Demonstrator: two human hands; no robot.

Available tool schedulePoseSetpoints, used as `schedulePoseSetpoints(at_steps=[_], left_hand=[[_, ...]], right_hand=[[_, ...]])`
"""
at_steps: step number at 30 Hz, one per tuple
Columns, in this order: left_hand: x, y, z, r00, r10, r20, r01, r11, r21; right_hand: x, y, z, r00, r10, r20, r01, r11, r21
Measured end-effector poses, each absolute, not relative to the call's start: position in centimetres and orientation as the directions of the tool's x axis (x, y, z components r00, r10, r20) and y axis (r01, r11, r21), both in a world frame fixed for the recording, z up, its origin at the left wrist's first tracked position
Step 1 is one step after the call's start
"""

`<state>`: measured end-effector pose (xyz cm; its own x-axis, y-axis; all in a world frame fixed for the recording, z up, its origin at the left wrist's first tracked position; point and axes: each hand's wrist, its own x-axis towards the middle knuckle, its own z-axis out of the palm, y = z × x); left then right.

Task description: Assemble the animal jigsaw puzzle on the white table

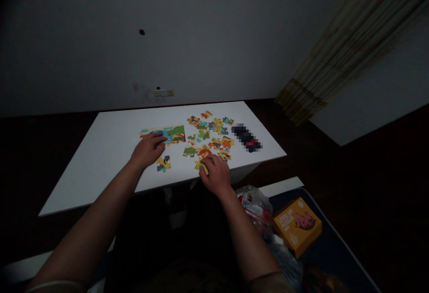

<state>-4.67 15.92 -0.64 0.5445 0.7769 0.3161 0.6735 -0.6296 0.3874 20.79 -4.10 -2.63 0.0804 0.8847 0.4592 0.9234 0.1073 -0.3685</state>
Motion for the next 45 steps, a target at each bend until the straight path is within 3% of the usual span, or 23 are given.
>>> schedulePoseSetpoints(at_steps=[3,9,12,18,24,37,45], left_hand=[[-4.7,15.9,-0.6,0.545,0.775,0.321,0.671,-0.632,0.388],[-4.7,15.8,-0.5,0.542,0.774,0.327,0.669,-0.634,0.389],[-4.7,15.8,-0.5,0.540,0.778,0.321,0.670,-0.628,0.396],[-4.6,15.6,-0.3,0.529,0.787,0.316,0.668,-0.616,0.417],[-4.6,15.7,-0.4,0.539,0.782,0.312,0.678,-0.623,0.391],[-4.7,15.7,-0.4,0.540,0.776,0.325,0.668,-0.631,0.396],[-4.7,15.7,-0.5,0.535,0.779,0.327,0.667,-0.627,0.403]], right_hand=[[20.8,-4.1,-2.6,0.085,0.882,0.464,0.913,0.118,-0.391],[21.4,-4.5,-2.9,0.251,0.777,0.578,0.765,0.206,-0.610],[21.8,-5.0,-2.8,0.288,0.768,0.573,0.730,0.211,-0.650],[21.4,-6.4,-2.7,0.127,0.819,0.559,0.833,0.218,-0.508],[21.4,-7.2,-3.6,0.109,0.813,0.572,0.919,0.137,-0.370],[20.6,-8.2,-4.3,0.179,0.810,0.558,0.907,0.085,-0.413],[20.7,-8.8,-4.5,0.292,0.774,0.562,0.906,-0.034,-0.422]])
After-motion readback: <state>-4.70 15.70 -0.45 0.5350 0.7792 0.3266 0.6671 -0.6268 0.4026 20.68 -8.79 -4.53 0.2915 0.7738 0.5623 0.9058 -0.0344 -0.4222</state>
